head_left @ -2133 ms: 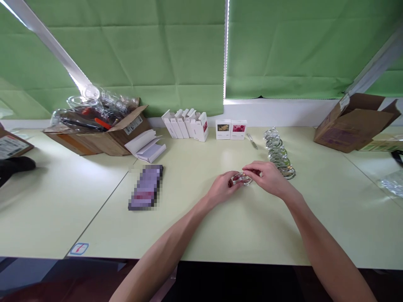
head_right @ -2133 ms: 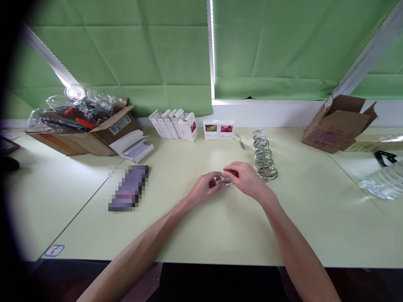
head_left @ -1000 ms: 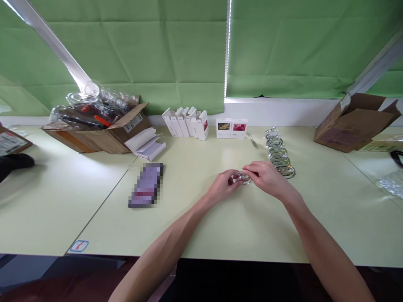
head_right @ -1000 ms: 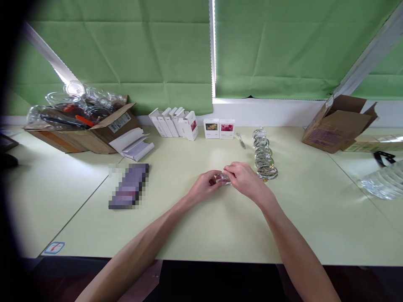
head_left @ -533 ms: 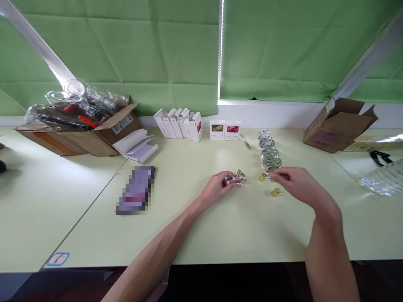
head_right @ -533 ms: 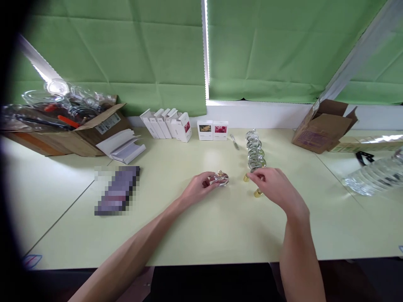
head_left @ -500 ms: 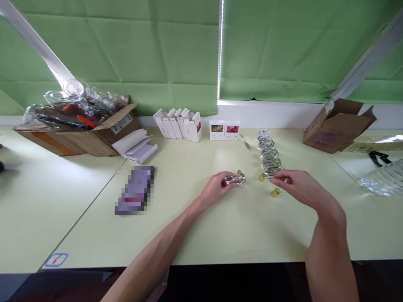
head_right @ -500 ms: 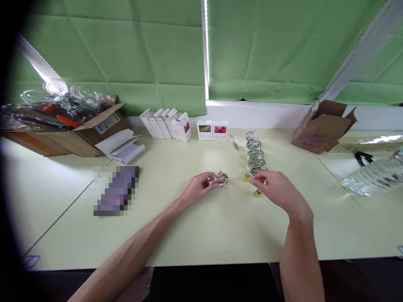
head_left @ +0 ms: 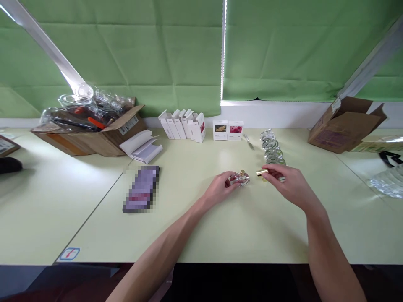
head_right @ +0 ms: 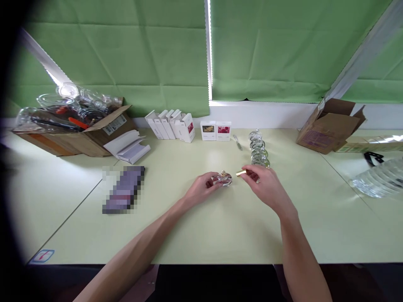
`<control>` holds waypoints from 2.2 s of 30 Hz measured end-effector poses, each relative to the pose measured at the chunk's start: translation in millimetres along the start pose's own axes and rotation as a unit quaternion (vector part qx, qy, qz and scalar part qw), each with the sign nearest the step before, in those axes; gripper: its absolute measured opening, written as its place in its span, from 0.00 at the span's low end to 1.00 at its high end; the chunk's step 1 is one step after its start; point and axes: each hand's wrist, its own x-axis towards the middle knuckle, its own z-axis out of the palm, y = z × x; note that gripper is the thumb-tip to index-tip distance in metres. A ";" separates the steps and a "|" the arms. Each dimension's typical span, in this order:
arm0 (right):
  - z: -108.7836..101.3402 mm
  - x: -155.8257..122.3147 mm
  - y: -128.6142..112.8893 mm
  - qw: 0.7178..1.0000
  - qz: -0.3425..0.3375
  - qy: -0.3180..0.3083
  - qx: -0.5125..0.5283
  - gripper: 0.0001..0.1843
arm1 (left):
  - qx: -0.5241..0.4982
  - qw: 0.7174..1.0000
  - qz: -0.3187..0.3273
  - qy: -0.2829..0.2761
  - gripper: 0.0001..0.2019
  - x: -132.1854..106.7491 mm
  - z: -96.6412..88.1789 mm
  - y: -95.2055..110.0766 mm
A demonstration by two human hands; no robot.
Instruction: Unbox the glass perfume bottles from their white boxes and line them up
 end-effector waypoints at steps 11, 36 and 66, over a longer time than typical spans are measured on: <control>36.1 17.5 -31.1 0.992 -0.107 -0.007 -0.062 0.08 | -0.017 1.000 0.011 0.004 0.13 0.3 1.2 -0.9; 54.0 12.3 -1.5 0.991 -0.084 -0.098 -0.043 0.15 | -0.031 0.998 0.054 0.001 0.11 -1.2 -1.4 -0.8; 65.4 27.0 16.6 0.948 -0.140 0.250 -0.135 0.24 | 0.017 0.993 -0.014 0.112 0.14 3.3 -31.6 -3.6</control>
